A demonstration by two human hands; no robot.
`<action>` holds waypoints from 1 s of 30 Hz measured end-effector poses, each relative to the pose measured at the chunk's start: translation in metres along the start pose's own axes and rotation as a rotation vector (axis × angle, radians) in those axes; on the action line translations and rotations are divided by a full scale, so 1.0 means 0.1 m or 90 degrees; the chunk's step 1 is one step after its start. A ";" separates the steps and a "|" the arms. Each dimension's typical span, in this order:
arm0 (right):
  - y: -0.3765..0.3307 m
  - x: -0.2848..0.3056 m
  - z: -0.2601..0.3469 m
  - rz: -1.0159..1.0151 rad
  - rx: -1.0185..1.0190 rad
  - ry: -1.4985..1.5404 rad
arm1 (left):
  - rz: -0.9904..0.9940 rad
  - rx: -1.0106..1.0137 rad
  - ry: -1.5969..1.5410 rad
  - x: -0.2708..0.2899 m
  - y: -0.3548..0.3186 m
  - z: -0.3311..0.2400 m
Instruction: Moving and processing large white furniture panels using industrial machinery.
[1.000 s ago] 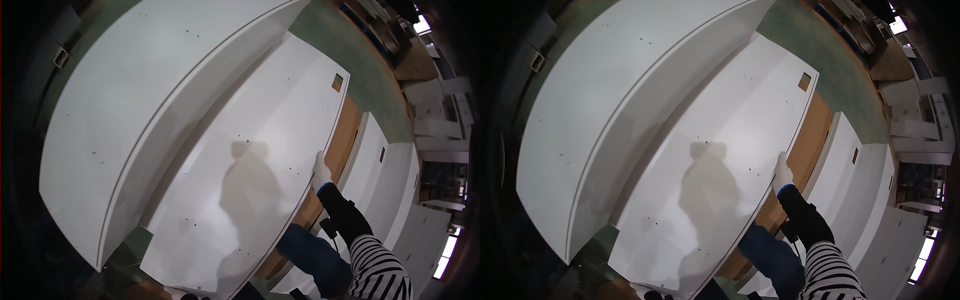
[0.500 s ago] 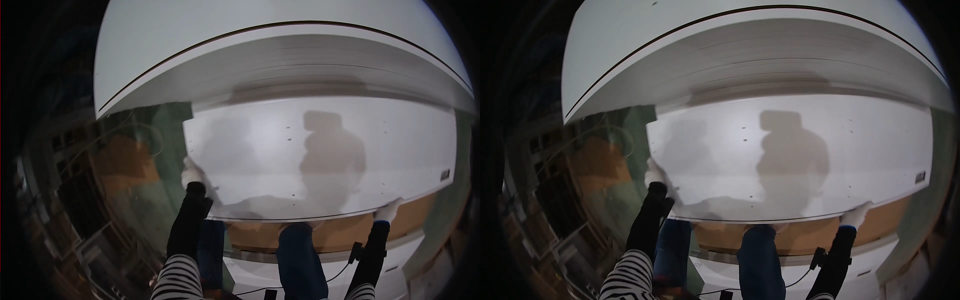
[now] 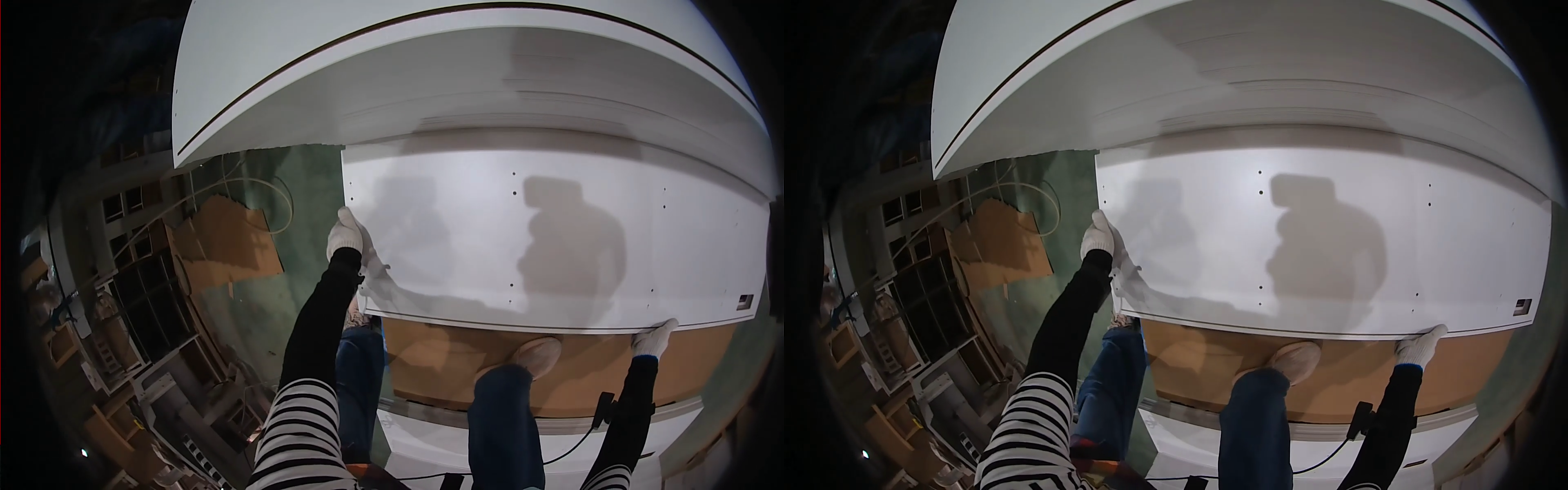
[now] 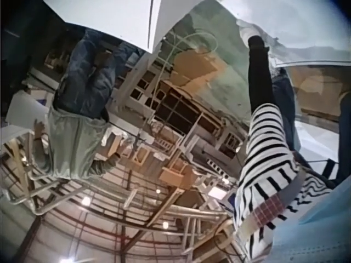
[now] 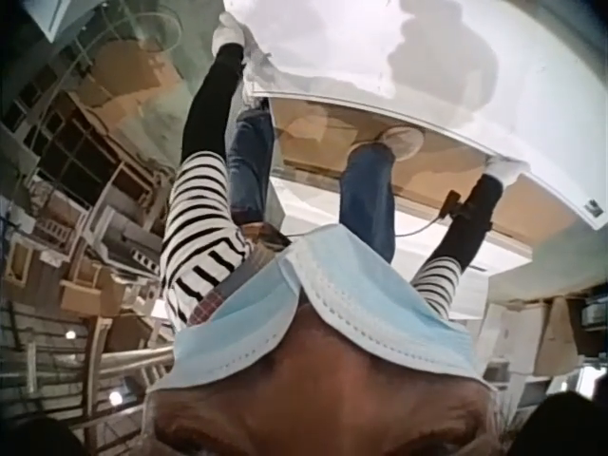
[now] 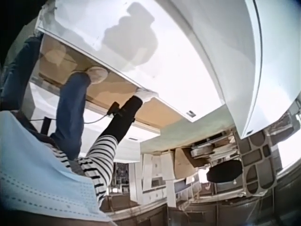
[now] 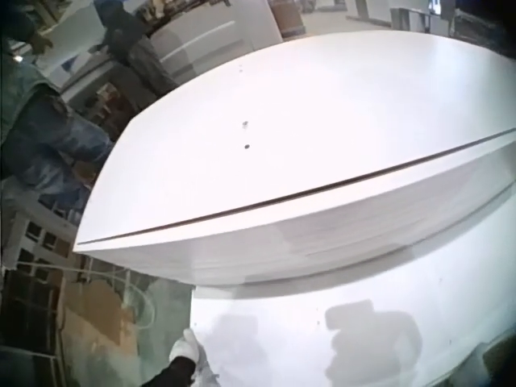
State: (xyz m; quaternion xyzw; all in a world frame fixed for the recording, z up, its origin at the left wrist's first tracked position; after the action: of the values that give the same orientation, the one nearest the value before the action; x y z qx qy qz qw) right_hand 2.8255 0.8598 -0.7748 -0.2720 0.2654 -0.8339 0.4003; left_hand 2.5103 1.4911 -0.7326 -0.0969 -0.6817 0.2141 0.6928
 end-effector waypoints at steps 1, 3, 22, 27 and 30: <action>0.02 0.00 -0.02 -0.030 0.004 -0.028 | 0.005 -0.012 0.035 0.03 0.03 -0.04; 0.07 -0.02 -0.05 -0.033 -0.002 -0.057 | 0.033 -0.053 0.123 0.10 0.05 -0.14; -0.43 -0.21 0.64 0.165 0.317 -0.979 | 0.172 -0.041 -0.079 -0.43 0.83 0.37; -0.92 -0.12 0.49 0.063 0.485 -0.838 | 0.219 -0.034 -0.159 -0.48 0.89 0.44; -1.12 -0.07 0.39 0.015 0.598 -0.715 | 0.250 0.024 -0.252 -0.46 0.73 0.33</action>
State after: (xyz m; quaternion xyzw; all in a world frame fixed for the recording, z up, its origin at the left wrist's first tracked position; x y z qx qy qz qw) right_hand 2.7964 0.9171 -0.6752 -0.4552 -0.3621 -0.5903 0.5597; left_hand 2.4668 1.5310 -0.8031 -0.1710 -0.7677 0.3718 0.4932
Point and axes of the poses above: each hand's wrist, its own y-axis towards the middle knuckle, its own x-axis out of the back of the hand, z = x × y, the point moved 2 cm from there along y, towards the middle knuckle, and after that the axes turned 7 degrees about x, right-handed, at the moved point
